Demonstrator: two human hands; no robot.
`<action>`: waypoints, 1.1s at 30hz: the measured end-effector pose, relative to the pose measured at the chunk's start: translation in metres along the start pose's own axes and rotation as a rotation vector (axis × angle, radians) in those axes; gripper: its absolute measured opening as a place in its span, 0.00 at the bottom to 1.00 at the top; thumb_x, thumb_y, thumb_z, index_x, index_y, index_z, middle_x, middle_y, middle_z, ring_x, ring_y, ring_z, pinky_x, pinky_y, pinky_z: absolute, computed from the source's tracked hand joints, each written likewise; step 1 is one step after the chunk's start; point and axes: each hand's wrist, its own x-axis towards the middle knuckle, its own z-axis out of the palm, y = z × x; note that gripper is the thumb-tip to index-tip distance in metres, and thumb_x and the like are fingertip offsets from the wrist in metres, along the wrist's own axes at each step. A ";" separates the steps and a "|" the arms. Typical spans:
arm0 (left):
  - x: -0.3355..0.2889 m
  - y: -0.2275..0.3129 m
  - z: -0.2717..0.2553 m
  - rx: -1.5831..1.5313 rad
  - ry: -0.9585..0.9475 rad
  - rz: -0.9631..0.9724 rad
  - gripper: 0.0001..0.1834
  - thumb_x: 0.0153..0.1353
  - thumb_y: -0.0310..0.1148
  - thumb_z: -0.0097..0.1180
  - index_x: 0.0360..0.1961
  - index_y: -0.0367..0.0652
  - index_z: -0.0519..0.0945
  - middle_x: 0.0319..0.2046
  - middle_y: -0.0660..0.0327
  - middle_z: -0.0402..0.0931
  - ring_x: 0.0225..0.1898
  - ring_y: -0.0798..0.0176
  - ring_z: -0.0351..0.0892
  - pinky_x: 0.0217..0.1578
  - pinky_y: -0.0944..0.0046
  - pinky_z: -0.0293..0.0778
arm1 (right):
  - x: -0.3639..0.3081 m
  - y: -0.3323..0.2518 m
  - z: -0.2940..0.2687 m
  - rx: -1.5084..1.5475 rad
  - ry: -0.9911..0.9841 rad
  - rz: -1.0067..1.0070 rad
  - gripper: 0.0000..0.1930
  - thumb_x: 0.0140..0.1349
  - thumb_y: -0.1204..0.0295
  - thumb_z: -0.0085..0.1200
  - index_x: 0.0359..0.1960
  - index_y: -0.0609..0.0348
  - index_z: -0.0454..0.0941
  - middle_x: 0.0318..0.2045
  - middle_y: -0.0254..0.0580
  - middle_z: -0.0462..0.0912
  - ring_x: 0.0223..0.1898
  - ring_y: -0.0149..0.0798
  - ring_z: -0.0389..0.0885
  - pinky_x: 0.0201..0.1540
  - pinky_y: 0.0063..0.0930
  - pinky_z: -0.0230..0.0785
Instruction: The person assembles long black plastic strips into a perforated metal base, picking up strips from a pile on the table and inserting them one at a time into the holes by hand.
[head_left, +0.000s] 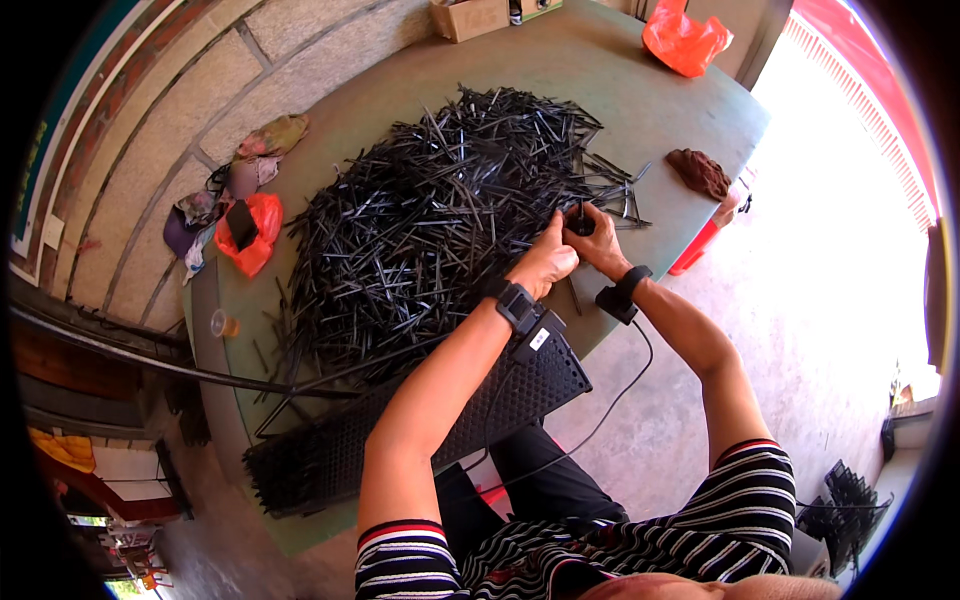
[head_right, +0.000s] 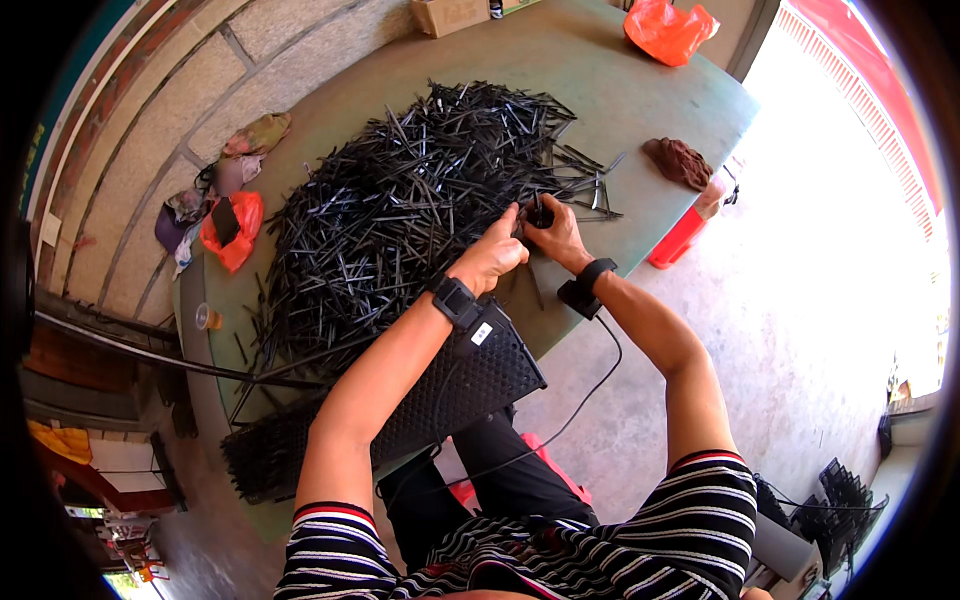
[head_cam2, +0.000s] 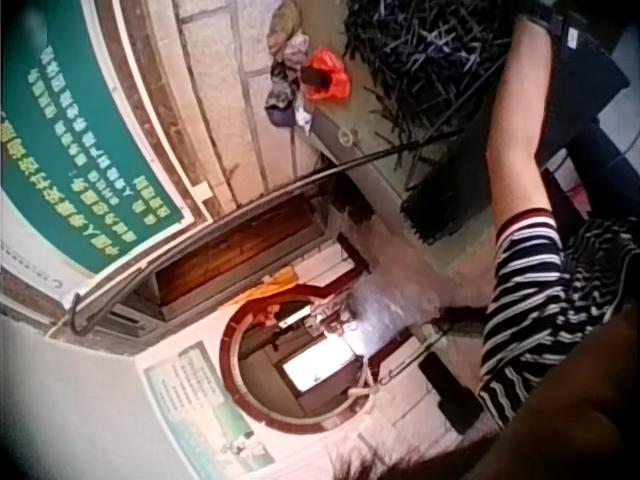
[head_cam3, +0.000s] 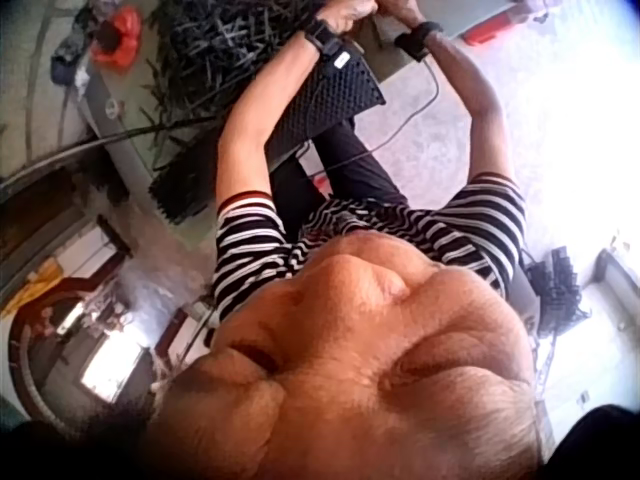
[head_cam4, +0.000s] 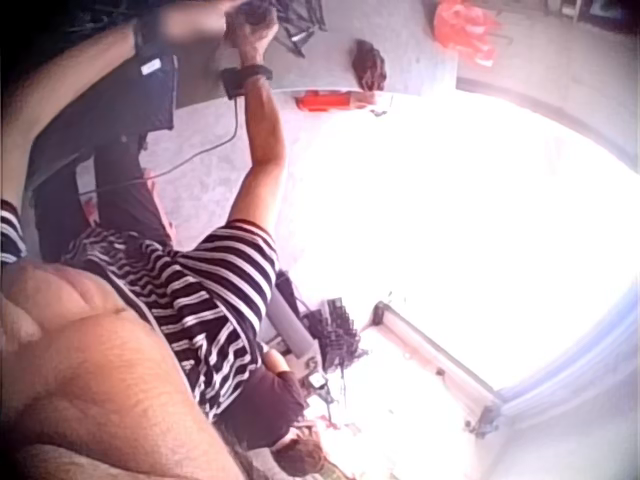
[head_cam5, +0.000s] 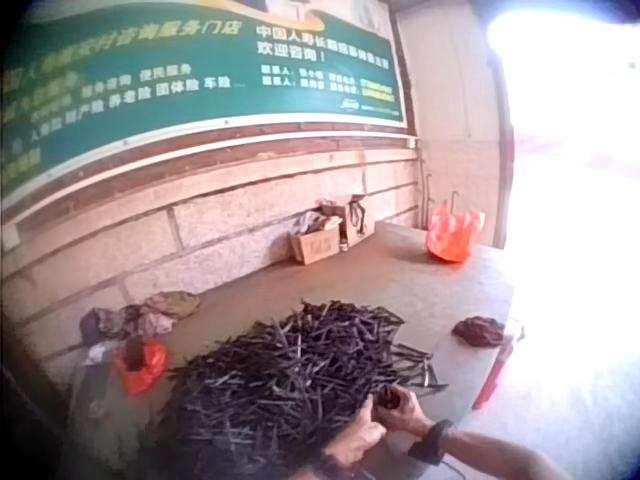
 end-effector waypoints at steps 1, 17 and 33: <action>-0.006 0.005 -0.002 -0.045 0.000 -0.009 0.46 0.41 0.17 0.44 0.65 0.30 0.40 0.62 0.45 0.52 0.63 0.55 0.52 0.58 0.68 0.52 | 0.002 0.002 0.002 0.017 0.006 -0.016 0.12 0.43 0.72 0.58 0.29 0.65 0.72 0.21 0.43 0.75 0.23 0.30 0.70 0.28 0.28 0.65; -0.029 0.011 -0.028 -0.142 0.040 -0.139 0.45 0.48 0.20 0.46 0.67 0.42 0.40 0.66 0.42 0.41 0.66 0.43 0.41 0.60 0.40 0.41 | -0.007 -0.012 0.003 -0.028 0.107 -0.034 0.12 0.44 0.73 0.59 0.29 0.64 0.71 0.20 0.34 0.73 0.23 0.24 0.68 0.27 0.23 0.66; -0.055 0.048 -0.068 -0.207 0.028 -0.183 0.42 0.52 0.42 0.62 0.61 0.33 0.56 0.60 0.43 0.54 0.63 0.45 0.50 0.60 0.45 0.46 | 0.076 -0.053 -0.034 1.016 -0.141 0.715 0.05 0.54 0.80 0.50 0.30 0.71 0.71 0.27 0.53 0.79 0.29 0.48 0.81 0.35 0.39 0.78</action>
